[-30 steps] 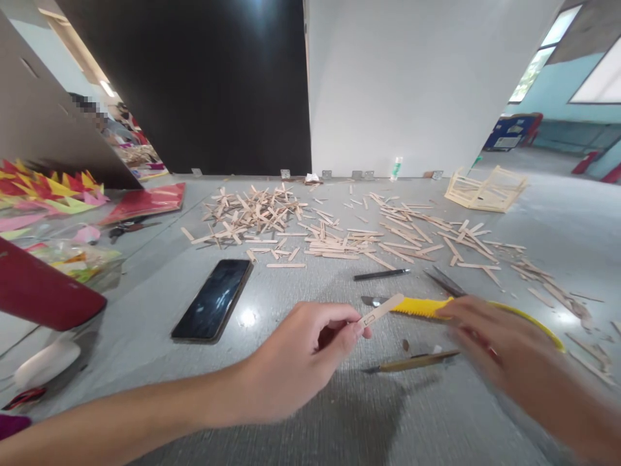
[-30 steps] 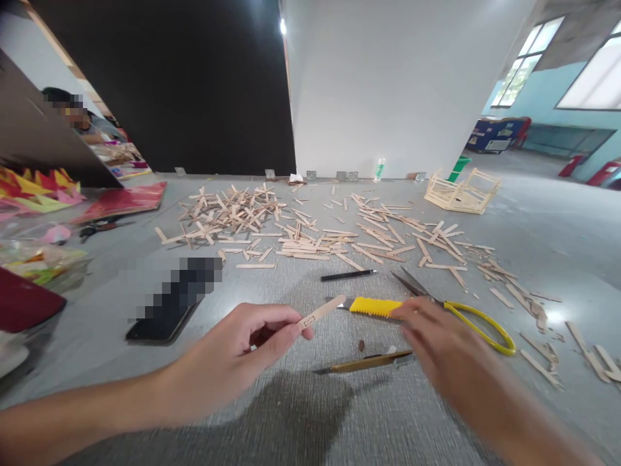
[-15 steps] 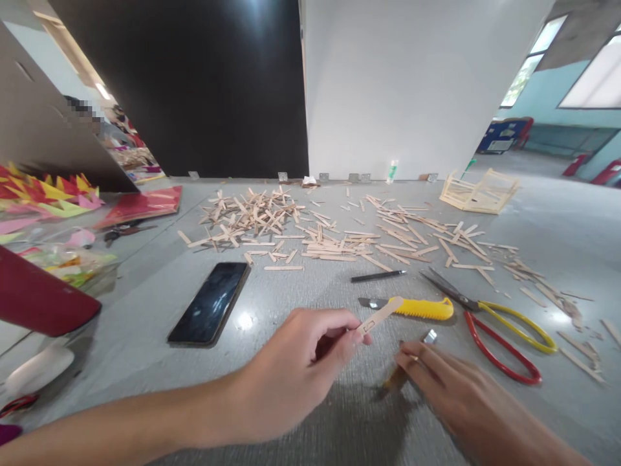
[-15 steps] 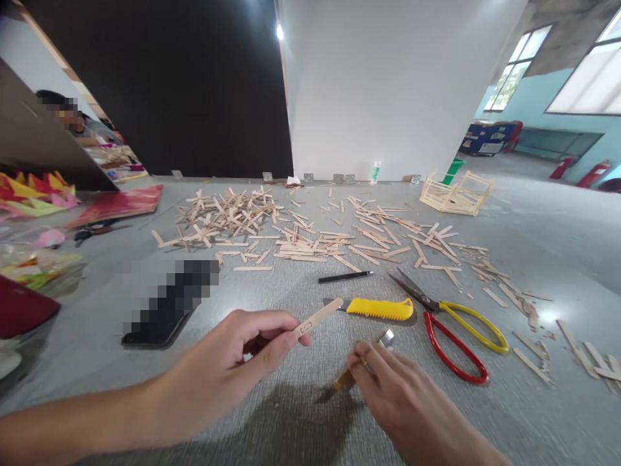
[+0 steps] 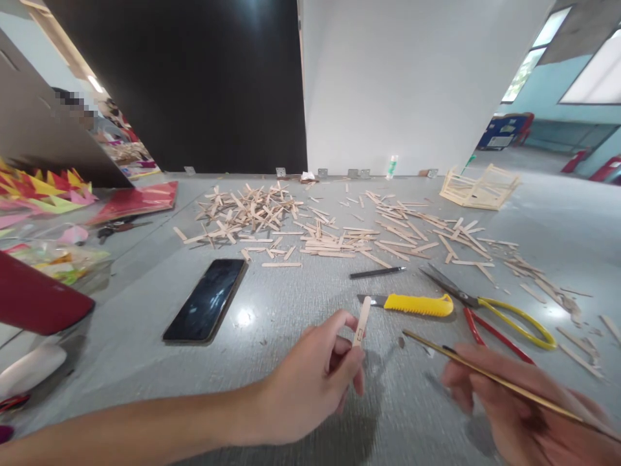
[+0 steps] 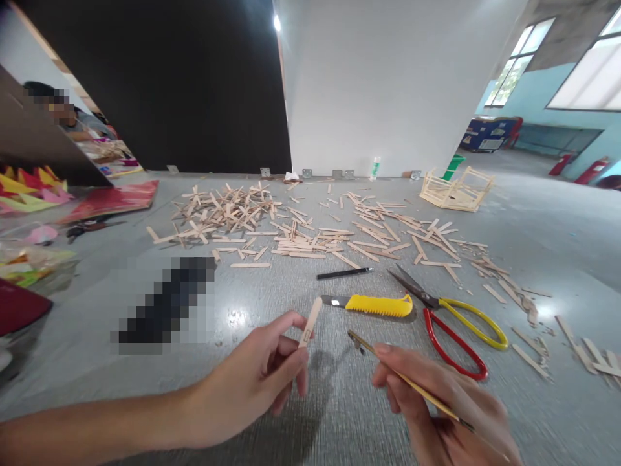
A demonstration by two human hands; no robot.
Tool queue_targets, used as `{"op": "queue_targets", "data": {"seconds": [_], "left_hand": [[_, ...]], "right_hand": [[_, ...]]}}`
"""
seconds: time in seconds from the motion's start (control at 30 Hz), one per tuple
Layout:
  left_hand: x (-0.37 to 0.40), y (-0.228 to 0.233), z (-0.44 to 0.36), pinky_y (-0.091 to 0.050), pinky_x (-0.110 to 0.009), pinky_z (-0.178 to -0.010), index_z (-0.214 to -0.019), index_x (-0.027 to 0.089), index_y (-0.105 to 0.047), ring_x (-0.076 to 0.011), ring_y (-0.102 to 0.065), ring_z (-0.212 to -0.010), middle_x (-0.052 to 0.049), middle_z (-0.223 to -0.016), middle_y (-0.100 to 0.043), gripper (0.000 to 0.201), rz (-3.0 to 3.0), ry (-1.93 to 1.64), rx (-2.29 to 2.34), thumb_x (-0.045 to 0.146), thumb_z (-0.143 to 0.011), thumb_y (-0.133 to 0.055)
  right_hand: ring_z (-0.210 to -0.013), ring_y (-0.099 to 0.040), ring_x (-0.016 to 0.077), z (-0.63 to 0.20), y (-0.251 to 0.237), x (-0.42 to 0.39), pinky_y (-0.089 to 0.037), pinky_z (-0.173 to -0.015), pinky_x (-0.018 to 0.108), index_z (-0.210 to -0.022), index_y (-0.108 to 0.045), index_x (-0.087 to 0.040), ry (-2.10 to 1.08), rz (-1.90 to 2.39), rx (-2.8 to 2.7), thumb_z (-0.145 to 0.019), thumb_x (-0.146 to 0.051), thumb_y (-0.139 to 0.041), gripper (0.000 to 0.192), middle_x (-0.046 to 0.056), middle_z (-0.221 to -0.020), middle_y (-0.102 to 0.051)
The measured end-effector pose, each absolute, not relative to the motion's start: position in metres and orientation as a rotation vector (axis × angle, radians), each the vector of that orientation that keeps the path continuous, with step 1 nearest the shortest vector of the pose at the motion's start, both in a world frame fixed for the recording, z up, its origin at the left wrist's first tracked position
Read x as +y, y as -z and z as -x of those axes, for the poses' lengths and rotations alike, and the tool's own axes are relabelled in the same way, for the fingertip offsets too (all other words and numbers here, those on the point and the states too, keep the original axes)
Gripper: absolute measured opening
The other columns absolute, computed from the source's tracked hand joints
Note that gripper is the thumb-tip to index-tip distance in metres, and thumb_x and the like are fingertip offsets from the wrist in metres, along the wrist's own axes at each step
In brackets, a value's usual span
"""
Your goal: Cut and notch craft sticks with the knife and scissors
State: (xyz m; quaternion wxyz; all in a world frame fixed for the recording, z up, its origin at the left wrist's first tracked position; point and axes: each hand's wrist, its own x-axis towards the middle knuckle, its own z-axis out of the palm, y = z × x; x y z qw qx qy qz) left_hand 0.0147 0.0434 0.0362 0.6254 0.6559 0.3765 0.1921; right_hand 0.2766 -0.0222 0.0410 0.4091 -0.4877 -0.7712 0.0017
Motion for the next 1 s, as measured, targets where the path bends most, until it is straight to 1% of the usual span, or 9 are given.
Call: {"op": "queue_targets", "data": {"seconds": [0.13, 0.27, 0.37, 0.43, 0.53, 0.63, 0.77, 0.9, 1.0], "left_hand": [[0.04, -0.022, -0.019, -0.041, -0.017, -0.048, -0.119, 0.024, -0.04, -0.0074, -0.056, -0.05, 0.001, -0.085, -0.069, 0.018, -1.442, -0.448, 0.774, 0.039, -0.11, -0.042], [0.035, -0.012, -0.023, -0.038, -0.016, -0.044, -0.111, 0.023, -0.037, -0.0063, -0.054, -0.047, -0.001, -0.085, -0.068, 0.025, -1.394, -0.503, 0.748, 0.047, -0.109, -0.044], [0.033, -0.006, -0.025, -0.038, -0.015, -0.043, -0.112, 0.023, -0.035, -0.0065, -0.054, -0.045, -0.002, -0.085, -0.069, 0.028, -1.385, -0.543, 0.745, 0.05, -0.108, -0.044], [0.032, -0.003, -0.025, -0.038, -0.016, -0.042, -0.113, 0.024, -0.034, -0.0067, -0.054, -0.045, -0.002, -0.084, -0.069, 0.028, -1.377, -0.555, 0.75, 0.049, -0.109, -0.044], [0.032, -0.004, -0.025, -0.037, -0.016, -0.042, -0.114, 0.024, -0.033, -0.0068, -0.053, -0.044, -0.003, -0.086, -0.071, 0.027, -1.351, -0.541, 0.769, 0.048, -0.108, -0.046], [0.031, -0.007, -0.026, -0.037, -0.015, -0.042, -0.112, 0.025, -0.032, -0.0062, -0.052, -0.043, -0.004, -0.088, -0.072, 0.027, -1.336, -0.539, 0.787, 0.046, -0.108, -0.047], [0.031, -0.008, -0.027, -0.035, -0.014, -0.039, -0.108, 0.025, -0.03, -0.0053, -0.05, -0.041, -0.004, -0.089, -0.072, 0.025, -1.317, -0.562, 0.792, 0.046, -0.109, -0.045], [0.031, -0.007, -0.026, -0.037, -0.014, -0.039, -0.114, 0.024, -0.03, -0.0054, -0.051, -0.041, -0.005, -0.09, -0.073, 0.024, -1.33, -0.578, 0.787, 0.045, -0.109, -0.042], [0.031, -0.007, -0.026, -0.039, -0.015, -0.04, -0.123, 0.023, -0.031, -0.0062, -0.053, -0.042, -0.007, -0.09, -0.073, 0.029, -1.376, -0.589, 0.791, 0.046, -0.11, -0.041]], "right_hand": [[-0.06, -0.071, 0.0114, -0.273, -0.037, -0.025, -0.058, -0.057, 0.015, -0.107, -0.063, -0.029, -0.198, 1.116, -2.059, -0.097, -0.016, -0.061, 0.016, -0.003, -0.079, -0.073], [-0.078, -0.077, 0.0143, -0.261, -0.034, -0.023, -0.062, -0.069, 0.017, -0.13, -0.063, -0.031, -0.35, 1.128, -2.033, -0.1, -0.017, -0.061, 0.033, 0.0, -0.098, -0.078], [-0.077, -0.076, 0.0146, -0.254, -0.036, -0.017, -0.06, -0.062, 0.018, -0.115, -0.072, -0.035, -0.553, 1.162, -1.943, -0.098, -0.026, -0.071, 0.019, -0.002, -0.096, -0.075], [-0.07, -0.072, 0.0129, -0.253, -0.037, -0.013, -0.058, -0.06, 0.018, -0.103, -0.074, -0.033, -0.637, 1.211, -1.865, -0.101, -0.032, -0.066, 0.009, -0.003, -0.087, -0.071], [-0.078, -0.072, 0.0163, -0.257, -0.036, -0.009, -0.061, -0.069, 0.023, -0.088, -0.069, -0.026, -0.692, 1.322, -1.741, -0.108, -0.043, -0.048, 0.034, 0.001, -0.083, -0.07], [-0.056, -0.069, 0.0141, -0.26, -0.033, -0.008, -0.059, -0.055, 0.021, -0.084, -0.064, -0.024, -0.867, 1.46, -1.719, -0.112, -0.048, -0.035, 0.046, -0.001, -0.066, -0.07], [-0.051, -0.069, 0.0145, -0.258, -0.029, -0.012, -0.058, -0.049, 0.02, -0.075, -0.063, -0.025, -0.617, 1.496, -2.02, -0.11, -0.048, -0.04, 0.047, -0.001, -0.061, -0.07], [-0.07, -0.079, 0.0166, -0.25, -0.021, -0.018, -0.062, -0.057, 0.018, -0.117, -0.065, -0.025, -0.322, 1.428, -2.174, -0.11, -0.038, -0.041, 0.028, 0.003, -0.094, -0.083], [-0.07, -0.079, 0.0185, -0.239, -0.014, -0.02, -0.062, -0.056, 0.021, -0.109, -0.065, -0.025, -0.378, 1.419, -2.21, -0.111, -0.033, -0.037, 0.029, 0.004, -0.09, -0.082]]}}
